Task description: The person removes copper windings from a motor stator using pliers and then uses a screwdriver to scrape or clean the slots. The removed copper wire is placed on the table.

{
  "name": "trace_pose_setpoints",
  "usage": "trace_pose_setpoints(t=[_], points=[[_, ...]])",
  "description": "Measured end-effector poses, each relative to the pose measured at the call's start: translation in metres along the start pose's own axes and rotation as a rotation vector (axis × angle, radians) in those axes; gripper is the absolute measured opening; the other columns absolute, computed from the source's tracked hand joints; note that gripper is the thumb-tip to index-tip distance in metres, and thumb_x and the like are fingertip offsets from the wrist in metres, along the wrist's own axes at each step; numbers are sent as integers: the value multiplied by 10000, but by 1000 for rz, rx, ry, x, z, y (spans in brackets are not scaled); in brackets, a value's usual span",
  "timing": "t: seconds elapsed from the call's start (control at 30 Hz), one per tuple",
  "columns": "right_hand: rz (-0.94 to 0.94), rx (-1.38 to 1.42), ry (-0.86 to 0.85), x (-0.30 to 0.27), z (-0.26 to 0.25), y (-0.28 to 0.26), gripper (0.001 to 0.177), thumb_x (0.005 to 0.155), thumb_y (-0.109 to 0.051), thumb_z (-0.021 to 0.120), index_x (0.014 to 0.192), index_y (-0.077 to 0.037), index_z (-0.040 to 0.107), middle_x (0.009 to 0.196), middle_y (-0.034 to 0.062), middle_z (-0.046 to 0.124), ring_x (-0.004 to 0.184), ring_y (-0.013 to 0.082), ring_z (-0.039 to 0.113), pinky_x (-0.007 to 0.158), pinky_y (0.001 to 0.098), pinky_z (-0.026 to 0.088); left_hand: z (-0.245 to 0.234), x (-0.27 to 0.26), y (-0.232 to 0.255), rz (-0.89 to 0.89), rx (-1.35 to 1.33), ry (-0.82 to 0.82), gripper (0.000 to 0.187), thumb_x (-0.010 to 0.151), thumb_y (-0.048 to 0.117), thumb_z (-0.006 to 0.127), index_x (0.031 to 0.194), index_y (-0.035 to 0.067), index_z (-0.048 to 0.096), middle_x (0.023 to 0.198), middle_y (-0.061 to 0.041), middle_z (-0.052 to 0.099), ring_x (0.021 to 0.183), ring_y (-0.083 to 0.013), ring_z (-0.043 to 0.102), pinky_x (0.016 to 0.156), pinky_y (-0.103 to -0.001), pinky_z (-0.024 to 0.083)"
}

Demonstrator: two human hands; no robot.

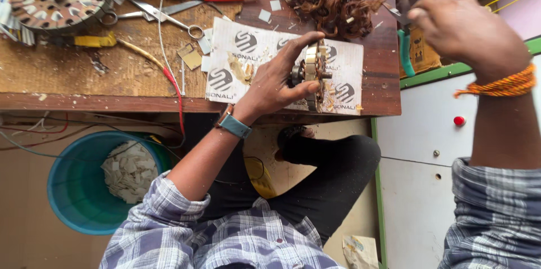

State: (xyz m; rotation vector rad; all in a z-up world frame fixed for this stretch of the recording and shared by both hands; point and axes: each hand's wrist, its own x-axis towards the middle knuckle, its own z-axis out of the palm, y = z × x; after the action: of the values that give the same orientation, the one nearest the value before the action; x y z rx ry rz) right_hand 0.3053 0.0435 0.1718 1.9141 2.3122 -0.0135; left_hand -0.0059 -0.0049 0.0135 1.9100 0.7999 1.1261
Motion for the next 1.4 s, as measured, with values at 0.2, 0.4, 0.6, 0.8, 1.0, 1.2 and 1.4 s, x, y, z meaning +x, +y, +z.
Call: trace_pose_setpoints(t=[0.2, 0.4, 0.6, 0.8, 1.0, 1.2, 1.4], points=[[-65, 79, 54, -11, -4, 5, 355, 1166, -323, 483, 1218, -41, 692, 1011, 269, 688, 910, 496, 636, 815, 575, 506, 10, -1, -15, -47, -3, 5, 833, 912, 775, 548, 1591, 344, 334, 1624, -78, 508, 1428, -339, 595, 1133, -480, 577], [63, 469, 184, -34, -11, -7, 303, 1166, -235, 476, 1224, -1, 660, 806, 175, 636, 688, 248, 649, 625, 391, 512, 10, 0, -17, -78, -60, -29, 905, 872, 821, 584, 1608, 369, 313, 1679, -76, 474, 1500, -349, 552, 1192, -489, 563], [165, 1160, 204, -137, 42, -35, 267, 1107, -150, 491, 1332, -5, 502, 706, -31, 442, 562, 42, 380, 487, 225, 311, -2, -5, -20, 52, -96, -95, 1046, 869, 703, 809, 1621, 291, 211, 1695, -93, 357, 1603, -325, 343, 1352, -511, 329], [389, 1569, 35, -197, 126, -118, 403, 1064, -207, 486, 1389, 14, 572, 678, -49, 417, 582, 43, 361, 499, 204, 288, 1, -3, -23, 30, -96, -112, 983, 844, 612, 893, 1573, 277, 325, 1607, -54, 480, 1522, -281, 493, 1308, -458, 455], [383, 1879, 75, -193, 168, -155, 459, 1057, -224, 531, 1434, 38, 545, 676, -61, 375, 570, 30, 333, 481, 195, 273, 12, -5, -20, 32, 18, 25, 997, 818, 599, 918, 1559, 293, 325, 1561, -7, 527, 1431, -231, 602, 1191, -388, 604], [384, 1845, 32, -177, 156, -152, 417, 1054, -150, 537, 1432, 23, 568, 688, -74, 360, 581, 28, 325, 493, 192, 279, 11, -7, -22, 67, 6, 22, 1005, 818, 546, 946, 1564, 301, 319, 1589, -4, 486, 1467, -268, 559, 1226, -409, 569], [288, 1755, -109, -157, 138, -120, 408, 1049, -141, 539, 1417, 25, 590, 714, -75, 380, 600, 24, 341, 506, 191, 295, 15, -6, -26, 62, 9, -18, 1052, 800, 585, 942, 1555, 305, 265, 1602, -30, 439, 1471, -277, 535, 1199, -409, 515]])
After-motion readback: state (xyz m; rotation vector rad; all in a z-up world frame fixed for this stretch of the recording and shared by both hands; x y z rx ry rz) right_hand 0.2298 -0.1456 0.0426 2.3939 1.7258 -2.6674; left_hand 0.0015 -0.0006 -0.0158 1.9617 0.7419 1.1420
